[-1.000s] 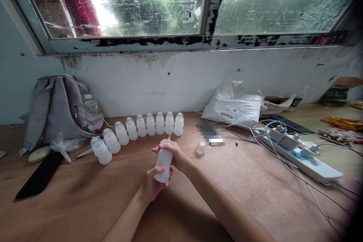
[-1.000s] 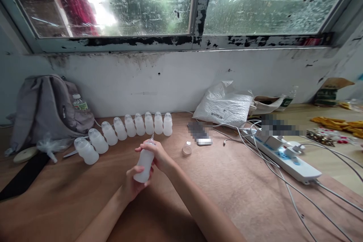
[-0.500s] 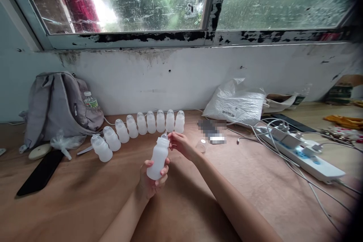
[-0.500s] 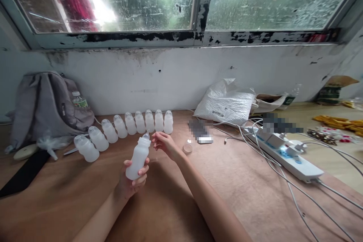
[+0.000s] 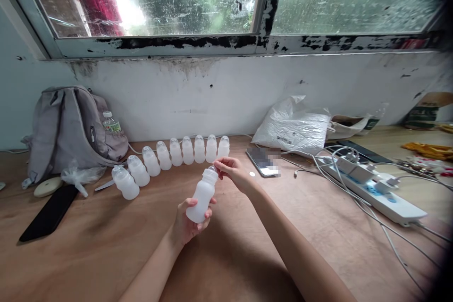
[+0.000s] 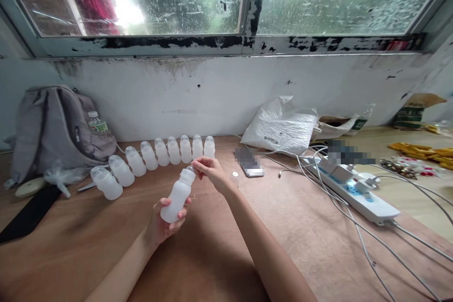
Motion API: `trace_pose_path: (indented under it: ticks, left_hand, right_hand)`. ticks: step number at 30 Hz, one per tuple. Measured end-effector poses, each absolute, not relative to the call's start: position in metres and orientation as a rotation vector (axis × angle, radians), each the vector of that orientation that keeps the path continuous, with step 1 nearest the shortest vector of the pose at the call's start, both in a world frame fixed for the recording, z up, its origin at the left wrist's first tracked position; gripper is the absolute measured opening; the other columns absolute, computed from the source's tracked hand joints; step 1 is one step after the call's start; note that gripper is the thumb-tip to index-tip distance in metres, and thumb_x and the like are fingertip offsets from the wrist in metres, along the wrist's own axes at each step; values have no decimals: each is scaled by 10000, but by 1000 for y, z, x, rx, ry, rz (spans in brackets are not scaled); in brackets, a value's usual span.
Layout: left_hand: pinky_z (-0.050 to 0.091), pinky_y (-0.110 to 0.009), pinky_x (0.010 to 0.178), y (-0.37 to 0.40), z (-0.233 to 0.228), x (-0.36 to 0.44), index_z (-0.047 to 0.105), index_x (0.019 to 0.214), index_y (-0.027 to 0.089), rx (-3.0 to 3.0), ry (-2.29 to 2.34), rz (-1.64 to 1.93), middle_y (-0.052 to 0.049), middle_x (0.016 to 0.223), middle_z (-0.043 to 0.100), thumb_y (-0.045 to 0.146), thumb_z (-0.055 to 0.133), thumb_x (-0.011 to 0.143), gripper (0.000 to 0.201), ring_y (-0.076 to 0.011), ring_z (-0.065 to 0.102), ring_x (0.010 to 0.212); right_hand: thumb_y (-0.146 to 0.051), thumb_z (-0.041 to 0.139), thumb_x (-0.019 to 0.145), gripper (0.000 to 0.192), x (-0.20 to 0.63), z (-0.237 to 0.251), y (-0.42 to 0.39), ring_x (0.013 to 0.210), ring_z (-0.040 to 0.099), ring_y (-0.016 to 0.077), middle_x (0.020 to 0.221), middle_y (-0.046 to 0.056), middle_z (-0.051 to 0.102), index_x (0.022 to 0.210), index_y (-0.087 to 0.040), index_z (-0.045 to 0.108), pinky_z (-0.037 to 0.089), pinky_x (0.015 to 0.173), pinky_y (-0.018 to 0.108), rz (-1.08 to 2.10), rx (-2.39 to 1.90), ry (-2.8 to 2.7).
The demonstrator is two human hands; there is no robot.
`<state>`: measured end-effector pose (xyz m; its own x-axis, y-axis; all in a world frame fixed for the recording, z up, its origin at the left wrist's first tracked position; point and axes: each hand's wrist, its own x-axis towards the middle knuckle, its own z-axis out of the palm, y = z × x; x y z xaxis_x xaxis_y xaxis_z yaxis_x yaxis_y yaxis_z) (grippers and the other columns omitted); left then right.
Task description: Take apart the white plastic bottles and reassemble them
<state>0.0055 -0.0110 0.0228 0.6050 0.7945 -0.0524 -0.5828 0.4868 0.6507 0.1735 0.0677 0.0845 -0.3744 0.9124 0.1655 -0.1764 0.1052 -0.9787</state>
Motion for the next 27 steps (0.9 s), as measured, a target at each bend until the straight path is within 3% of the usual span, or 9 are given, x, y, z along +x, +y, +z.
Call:
trace_pose_path:
  ticks: [6,12,17,23,27]
  left_hand:
    - [231,-166,345,-11,25,9,562,883,105,637,485,954,-48,715,547,413,447,765,349,-51,439,428]
    - [407,-211,551,-2,24,11,578,956,146,707,732,1250,-53,907,574,330,555,738,286,-131,534,727]
    - [406,-248,751,7,17,9,561,976,155,930,998,1448,-50,937,590,310,634,685,338,-172,538,897]
    - [439,-300,764,12,9,9,493,965,172,1084,1165,1500,-80,991,580,331,689,625,423,-199,569,899]
    - [422,-314,819,13,4,12,474,1018,183,1194,1121,1468,-98,1067,558,332,692,622,476,-217,542,985]
  right_hand:
    - [-369,547,732,231,181,76,77,571,488,102,671,2,522,802,-151,582,412,507,232,1237,-943,-1376]
    - [-237,505,736,128,180,49,87,619,525,134,683,36,596,713,-147,593,384,541,236,770,-1372,-2017]
    - [-215,593,672,66,179,40,85,594,532,131,657,16,604,706,-161,611,387,539,234,851,-1313,-2215]
    - [-381,620,692,466,176,67,69,857,553,164,948,44,590,1102,-212,478,451,713,282,1044,-1034,-2079]
    - [-390,639,676,389,170,79,63,852,566,175,911,42,606,995,-190,538,458,714,288,1213,-921,-2021]
